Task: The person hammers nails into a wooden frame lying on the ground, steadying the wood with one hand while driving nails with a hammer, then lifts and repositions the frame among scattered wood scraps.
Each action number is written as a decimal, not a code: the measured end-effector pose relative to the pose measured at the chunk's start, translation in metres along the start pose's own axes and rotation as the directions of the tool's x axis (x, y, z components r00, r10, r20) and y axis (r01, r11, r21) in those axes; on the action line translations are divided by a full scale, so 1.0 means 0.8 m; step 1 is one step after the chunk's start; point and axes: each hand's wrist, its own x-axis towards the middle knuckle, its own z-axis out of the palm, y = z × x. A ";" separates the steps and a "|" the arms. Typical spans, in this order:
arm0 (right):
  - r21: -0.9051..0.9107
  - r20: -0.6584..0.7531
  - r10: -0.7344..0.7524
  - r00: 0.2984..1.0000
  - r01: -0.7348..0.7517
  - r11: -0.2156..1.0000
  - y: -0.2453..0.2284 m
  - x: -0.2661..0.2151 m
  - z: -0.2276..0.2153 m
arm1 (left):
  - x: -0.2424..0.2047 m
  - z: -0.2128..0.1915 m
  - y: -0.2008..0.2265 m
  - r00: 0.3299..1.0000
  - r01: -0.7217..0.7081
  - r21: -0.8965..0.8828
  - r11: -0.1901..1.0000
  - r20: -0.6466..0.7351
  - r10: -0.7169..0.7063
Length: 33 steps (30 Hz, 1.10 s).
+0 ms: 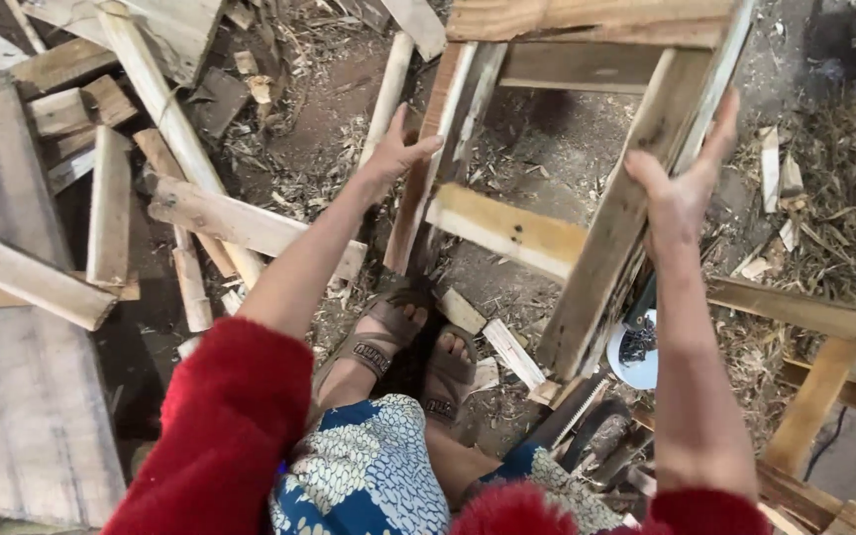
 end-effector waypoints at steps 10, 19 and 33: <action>0.127 0.007 -0.093 0.996 0.091 0.988 0.026 -0.080 -0.048 | 0.033 0.004 0.022 0.858 0.329 -0.219 0.919 0.476 -0.194; 0.482 0.103 0.070 0.992 -0.111 0.869 0.060 -0.093 -0.083 | -0.037 0.035 0.105 0.927 -0.005 -0.024 1.000 0.374 0.013; 0.368 -0.072 0.075 0.995 -0.043 0.929 0.080 -0.094 -0.045 | -0.011 0.033 0.089 0.864 -0.360 0.188 0.914 0.438 0.250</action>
